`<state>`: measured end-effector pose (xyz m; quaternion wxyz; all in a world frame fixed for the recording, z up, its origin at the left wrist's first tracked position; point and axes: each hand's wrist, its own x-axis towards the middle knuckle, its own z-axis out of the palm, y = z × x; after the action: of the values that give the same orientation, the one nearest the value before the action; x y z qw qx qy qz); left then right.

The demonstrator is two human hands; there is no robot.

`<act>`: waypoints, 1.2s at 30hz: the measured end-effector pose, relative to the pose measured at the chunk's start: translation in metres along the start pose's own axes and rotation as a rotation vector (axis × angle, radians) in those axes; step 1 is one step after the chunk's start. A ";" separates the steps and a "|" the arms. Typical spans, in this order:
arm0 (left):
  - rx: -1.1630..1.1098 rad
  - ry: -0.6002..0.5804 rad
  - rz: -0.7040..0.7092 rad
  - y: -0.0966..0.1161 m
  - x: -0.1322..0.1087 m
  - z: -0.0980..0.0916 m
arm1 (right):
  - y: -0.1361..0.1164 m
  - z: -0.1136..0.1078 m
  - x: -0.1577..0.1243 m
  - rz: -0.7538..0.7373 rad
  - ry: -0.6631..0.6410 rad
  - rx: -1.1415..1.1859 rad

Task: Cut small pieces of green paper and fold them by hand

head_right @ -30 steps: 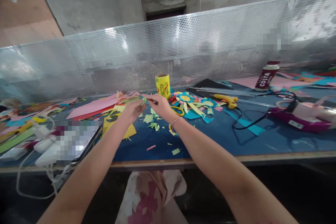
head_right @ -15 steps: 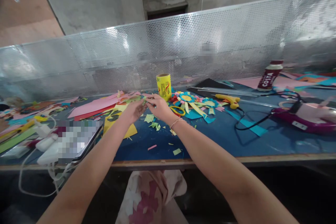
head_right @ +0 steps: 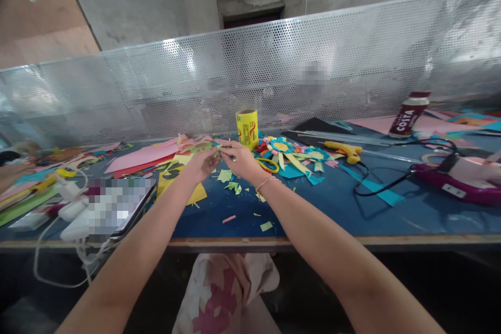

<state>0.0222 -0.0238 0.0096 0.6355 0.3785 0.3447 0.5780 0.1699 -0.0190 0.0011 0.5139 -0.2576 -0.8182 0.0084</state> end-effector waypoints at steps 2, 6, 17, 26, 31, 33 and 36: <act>-0.002 0.011 -0.019 0.001 -0.001 0.001 | 0.001 -0.002 0.000 -0.031 -0.015 -0.020; -0.005 0.017 -0.039 0.003 -0.004 0.002 | 0.001 -0.007 0.000 -0.080 -0.054 -0.067; -0.056 0.008 -0.056 0.003 -0.005 0.003 | -0.001 -0.007 0.000 -0.153 -0.130 -0.091; -0.013 -0.030 0.007 0.001 -0.005 0.001 | -0.012 -0.014 0.000 -0.211 -0.241 -0.212; 0.028 -0.051 0.057 0.000 -0.004 0.000 | -0.014 -0.009 0.000 -0.138 -0.193 -0.122; 0.038 -0.051 0.082 0.000 -0.004 0.000 | -0.010 -0.004 0.000 -0.045 -0.125 -0.025; 0.075 -0.066 0.115 0.000 -0.004 0.001 | -0.001 0.002 0.001 0.178 -0.039 0.202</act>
<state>0.0222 -0.0277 0.0100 0.5975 0.4403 0.3226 0.5874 0.1673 -0.0186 0.0013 0.5186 -0.2758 -0.7969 0.1411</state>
